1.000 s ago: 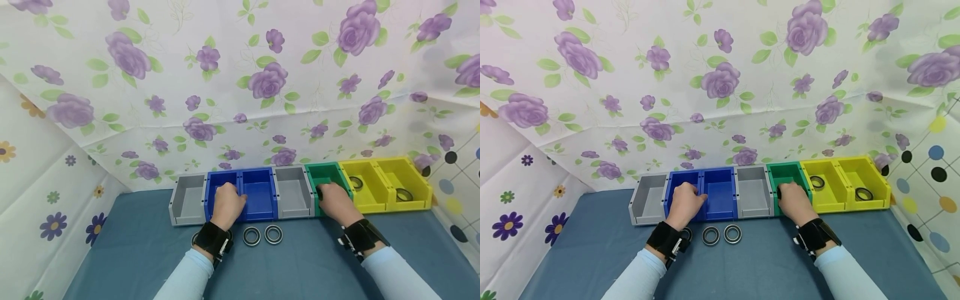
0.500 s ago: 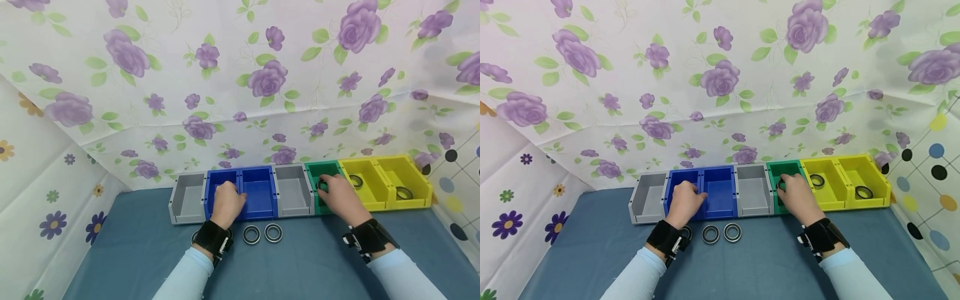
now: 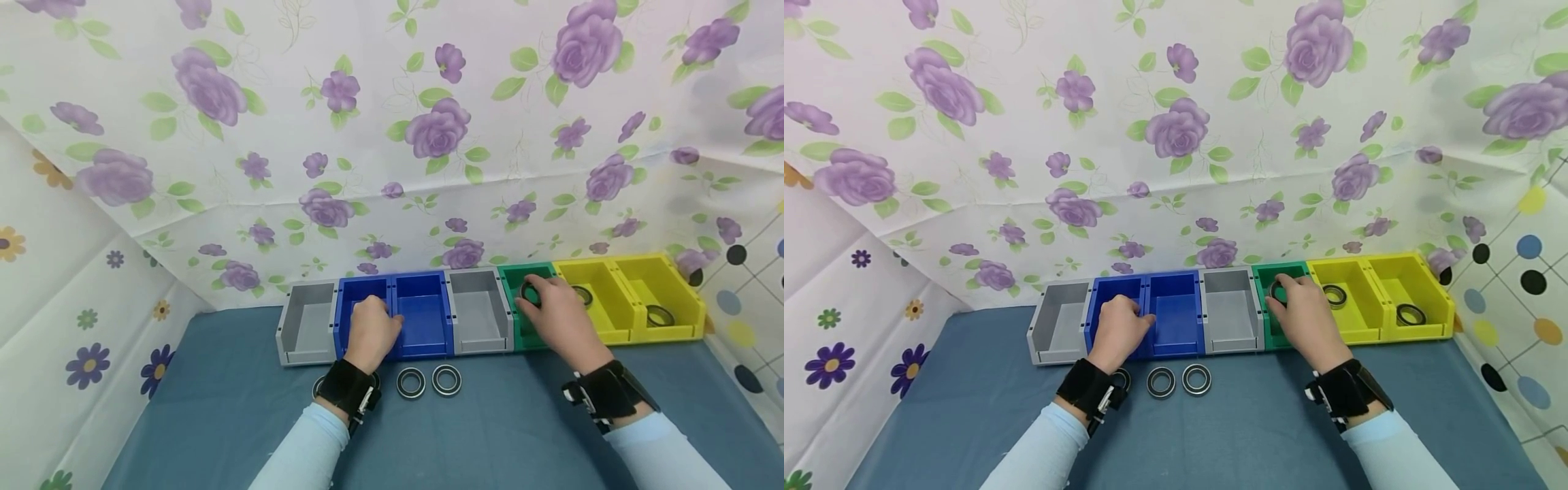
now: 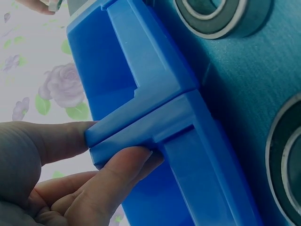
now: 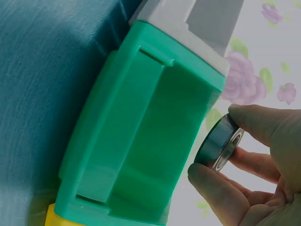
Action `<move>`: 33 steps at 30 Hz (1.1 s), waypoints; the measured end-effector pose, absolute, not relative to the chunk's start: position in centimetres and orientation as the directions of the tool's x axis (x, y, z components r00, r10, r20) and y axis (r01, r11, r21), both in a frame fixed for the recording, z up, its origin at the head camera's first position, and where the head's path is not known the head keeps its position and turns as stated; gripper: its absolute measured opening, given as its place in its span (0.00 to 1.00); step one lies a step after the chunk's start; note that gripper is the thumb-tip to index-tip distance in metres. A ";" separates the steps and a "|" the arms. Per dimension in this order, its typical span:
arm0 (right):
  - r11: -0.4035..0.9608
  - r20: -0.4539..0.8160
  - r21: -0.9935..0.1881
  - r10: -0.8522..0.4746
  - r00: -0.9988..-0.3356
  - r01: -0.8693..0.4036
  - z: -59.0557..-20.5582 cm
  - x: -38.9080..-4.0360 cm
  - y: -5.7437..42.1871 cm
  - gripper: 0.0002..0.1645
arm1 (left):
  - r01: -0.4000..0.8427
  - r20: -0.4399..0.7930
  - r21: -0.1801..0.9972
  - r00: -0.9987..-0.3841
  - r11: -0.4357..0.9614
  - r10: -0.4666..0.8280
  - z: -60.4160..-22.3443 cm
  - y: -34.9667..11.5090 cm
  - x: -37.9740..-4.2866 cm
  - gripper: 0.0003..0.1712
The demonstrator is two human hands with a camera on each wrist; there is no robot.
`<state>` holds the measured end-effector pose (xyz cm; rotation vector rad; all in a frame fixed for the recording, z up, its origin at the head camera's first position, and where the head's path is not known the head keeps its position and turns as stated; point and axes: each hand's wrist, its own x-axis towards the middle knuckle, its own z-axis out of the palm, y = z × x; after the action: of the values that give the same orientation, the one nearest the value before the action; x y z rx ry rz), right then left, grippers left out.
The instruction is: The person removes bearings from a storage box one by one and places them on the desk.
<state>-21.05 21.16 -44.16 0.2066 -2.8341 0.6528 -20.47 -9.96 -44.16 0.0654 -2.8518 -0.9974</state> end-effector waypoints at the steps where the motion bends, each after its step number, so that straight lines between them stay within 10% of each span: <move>1: 0.890 0.254 -0.416 -0.085 -0.963 -0.188 -44.1 -21.0 21.1 0.30 | -0.001 0.099 0.622 -0.992 0.783 -0.079 -44.2 -10.0 -20.5 0.28; 33: 0.834 0.390 -0.407 -0.210 -0.897 -0.372 -42.5 -15.9 17.0 0.30 | 0.020 0.119 0.623 -0.990 0.782 -0.070 -44.1 -10.1 -20.4 0.28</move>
<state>-15.87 17.00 -42.50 0.4392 -2.6840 0.6925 -20.45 -10.09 -44.11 0.0398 -2.8360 -0.9943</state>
